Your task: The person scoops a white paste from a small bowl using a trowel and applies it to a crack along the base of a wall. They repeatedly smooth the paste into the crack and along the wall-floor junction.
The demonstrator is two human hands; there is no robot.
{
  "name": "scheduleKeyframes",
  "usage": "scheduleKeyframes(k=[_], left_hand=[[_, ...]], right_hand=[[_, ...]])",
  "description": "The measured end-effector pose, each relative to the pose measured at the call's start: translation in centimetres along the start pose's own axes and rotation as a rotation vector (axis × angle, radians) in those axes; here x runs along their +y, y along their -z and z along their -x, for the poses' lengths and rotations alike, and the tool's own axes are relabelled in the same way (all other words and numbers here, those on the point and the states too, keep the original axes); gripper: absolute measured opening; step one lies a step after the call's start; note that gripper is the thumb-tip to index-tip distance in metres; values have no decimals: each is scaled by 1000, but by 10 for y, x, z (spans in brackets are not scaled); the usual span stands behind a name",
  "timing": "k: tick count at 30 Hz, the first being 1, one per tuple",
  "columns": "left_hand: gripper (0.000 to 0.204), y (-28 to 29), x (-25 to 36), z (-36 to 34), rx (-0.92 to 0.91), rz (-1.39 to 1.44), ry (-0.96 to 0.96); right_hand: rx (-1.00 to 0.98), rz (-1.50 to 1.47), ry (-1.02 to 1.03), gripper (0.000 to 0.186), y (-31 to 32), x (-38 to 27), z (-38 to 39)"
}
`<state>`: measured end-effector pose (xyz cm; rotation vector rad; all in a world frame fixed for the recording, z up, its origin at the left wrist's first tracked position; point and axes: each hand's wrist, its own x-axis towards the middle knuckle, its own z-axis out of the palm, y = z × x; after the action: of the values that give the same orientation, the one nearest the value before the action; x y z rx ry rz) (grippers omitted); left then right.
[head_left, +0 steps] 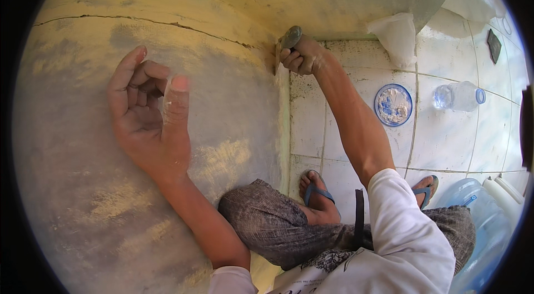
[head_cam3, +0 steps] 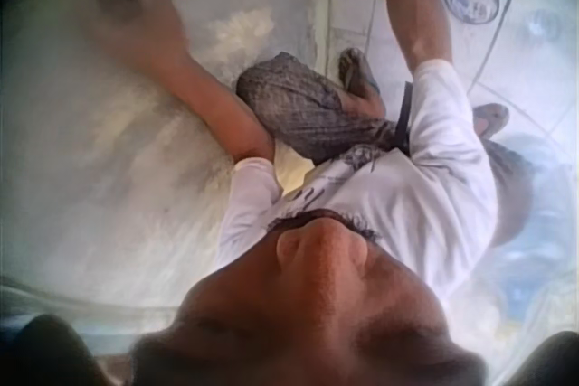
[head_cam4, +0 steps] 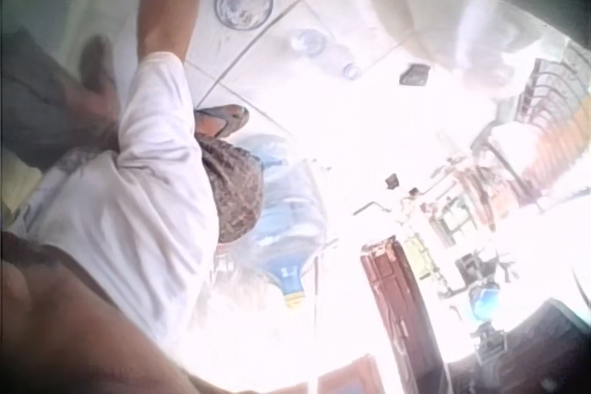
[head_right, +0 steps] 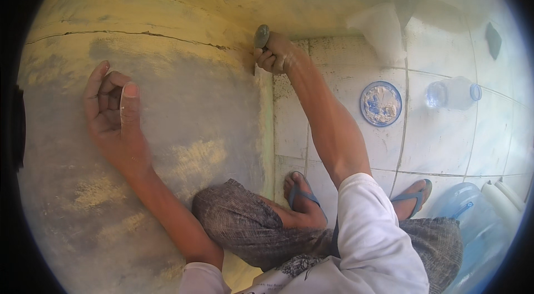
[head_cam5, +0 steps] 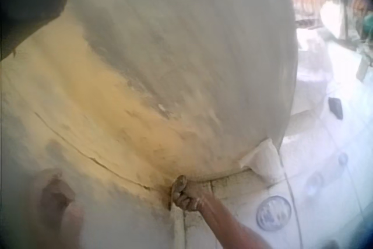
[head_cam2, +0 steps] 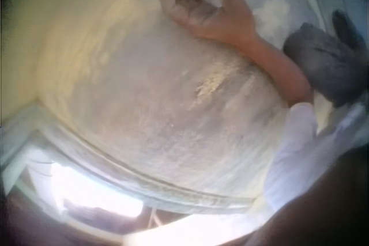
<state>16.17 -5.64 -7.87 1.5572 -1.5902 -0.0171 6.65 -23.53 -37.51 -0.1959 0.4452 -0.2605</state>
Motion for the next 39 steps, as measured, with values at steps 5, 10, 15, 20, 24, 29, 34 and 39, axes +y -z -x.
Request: scheduleKeyframes(k=[5, 10, 15, 20, 24, 29, 34, 39], left_hand=[[52, -4, 6, 1, 5, -56, 17], [46, -2, 4, 3, 143, -10, 79], [35, 2, 17, -5, 297, 256, -11], [31, -15, 10, -3, 149, 407, 9], [39, -87, 7, 7, -313, 360, 216], [73, -219, -37, 69, -1117, -315, 282], [120, -292, -35, 177, -1079, -261, 361], [142, -325, -35, 228, -1001, -156, 474]], right_hand=[[25, 156, 71, 29, -69, -14, 35], [0, 595, 214, 28, -124, -7, 85], [58, 1624, 487, 58, -160, -41, 172], [77, 2197, -384, 78, -132, -43, 234], [163, 2296, -673, 76, -43, -15, 283], [598, 2101, -754, 43, 48, 9, 310], [672, 2072, -615, 44, 67, 31, 319], [729, 2074, -612, 43, 69, 33, 323]])
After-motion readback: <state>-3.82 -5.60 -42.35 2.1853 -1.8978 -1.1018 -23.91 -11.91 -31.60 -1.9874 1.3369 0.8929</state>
